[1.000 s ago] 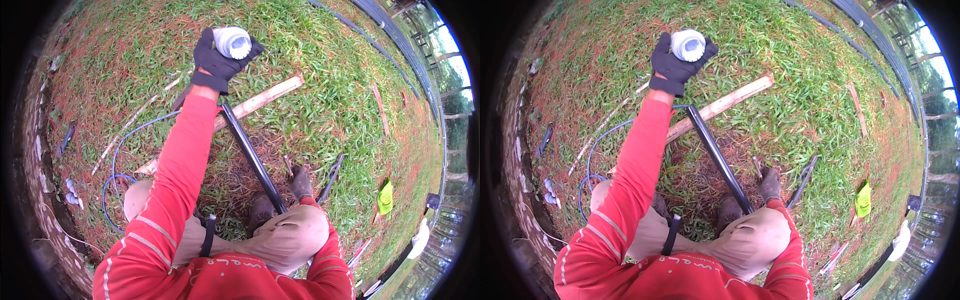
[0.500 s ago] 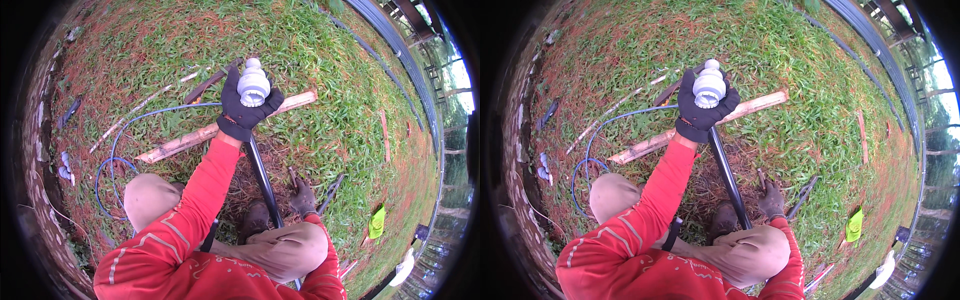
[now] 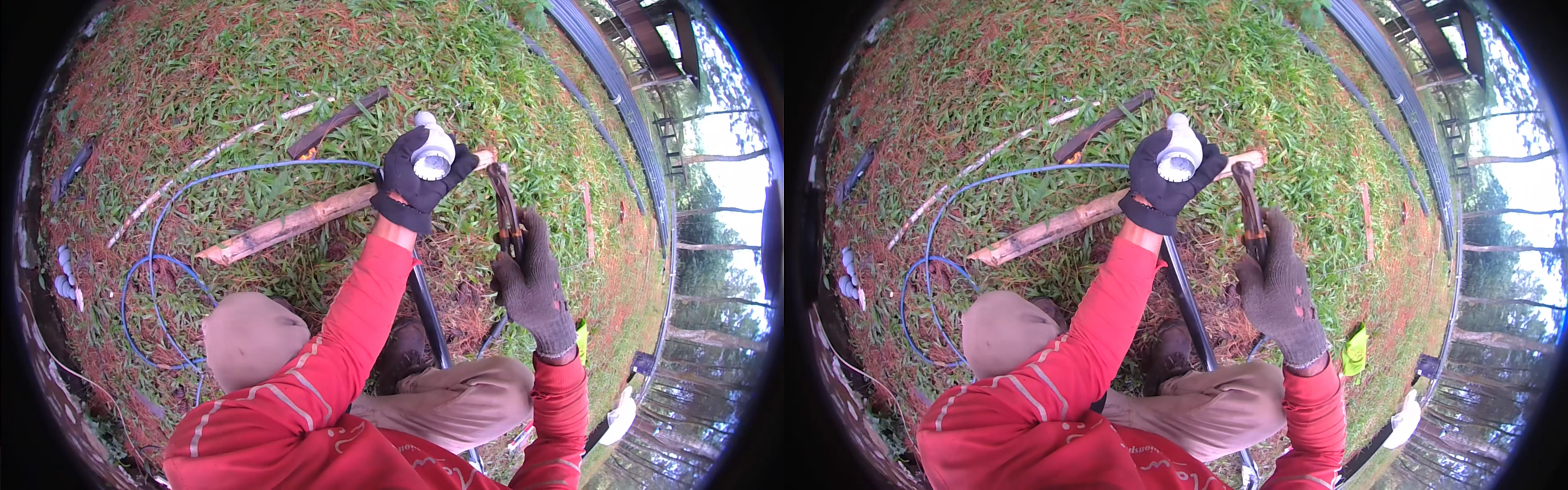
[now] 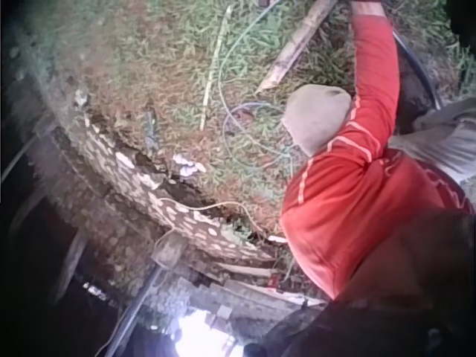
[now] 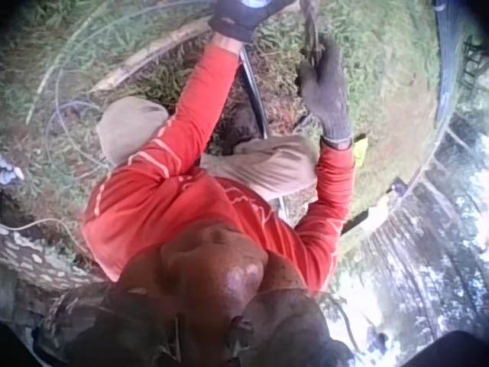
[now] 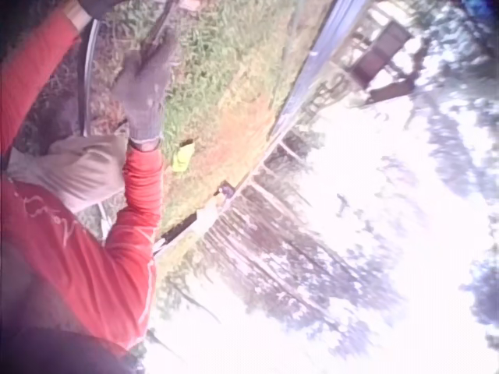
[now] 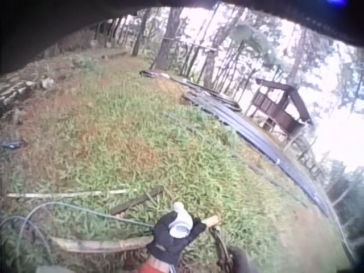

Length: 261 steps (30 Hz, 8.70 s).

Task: The person cleans the end of a metal component with pliers and a hammer, slides a decorative fitting onto a metal tube, and welds the fitting to the tube with a welding tool.

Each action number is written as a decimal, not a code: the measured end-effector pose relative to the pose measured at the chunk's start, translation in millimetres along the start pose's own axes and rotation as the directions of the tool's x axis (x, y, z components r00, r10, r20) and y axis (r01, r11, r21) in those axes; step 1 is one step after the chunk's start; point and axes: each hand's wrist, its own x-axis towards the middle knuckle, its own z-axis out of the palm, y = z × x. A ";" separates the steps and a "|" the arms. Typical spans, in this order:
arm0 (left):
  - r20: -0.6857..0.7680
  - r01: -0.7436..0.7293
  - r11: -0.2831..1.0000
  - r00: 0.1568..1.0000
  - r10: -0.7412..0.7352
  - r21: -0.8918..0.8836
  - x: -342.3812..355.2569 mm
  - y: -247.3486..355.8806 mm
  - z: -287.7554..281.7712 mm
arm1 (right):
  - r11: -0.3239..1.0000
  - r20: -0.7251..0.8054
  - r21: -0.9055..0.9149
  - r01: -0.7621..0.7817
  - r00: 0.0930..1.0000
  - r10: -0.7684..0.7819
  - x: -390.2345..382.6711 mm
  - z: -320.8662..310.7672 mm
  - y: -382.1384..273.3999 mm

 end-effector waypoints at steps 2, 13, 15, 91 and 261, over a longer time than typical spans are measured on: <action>0.045 0.014 1.000 0.999 -0.015 0.025 -4.7 0.0 7.2 | 0.989 -0.024 0.133 -0.065 0.997 0.069 -1.1 11.5 -42.8; 0.022 0.024 0.999 0.999 -0.023 -0.046 2.2 2.3 1.4 | 0.993 -0.045 -0.041 0.112 0.992 -0.114 7.1 50.7 -26.3; -0.046 0.058 0.996 0.997 -0.061 -0.068 6.9 -1.0 -0.1 | 0.988 -0.211 0.118 0.095 0.975 -0.068 0.3 51.8 -28.7; -0.116 0.027 0.978 0.993 -0.003 0.207 -1.8 -19.0 -14.9 | 0.980 -0.130 -0.158 0.118 0.982 -0.139 14.4 43.5 7.0; -0.244 -0.035 0.999 0.969 0.039 0.020 2.0 -27.2 -41.9 | 0.976 -0.143 -0.181 0.124 0.978 -0.150 10.6 49.1 0.0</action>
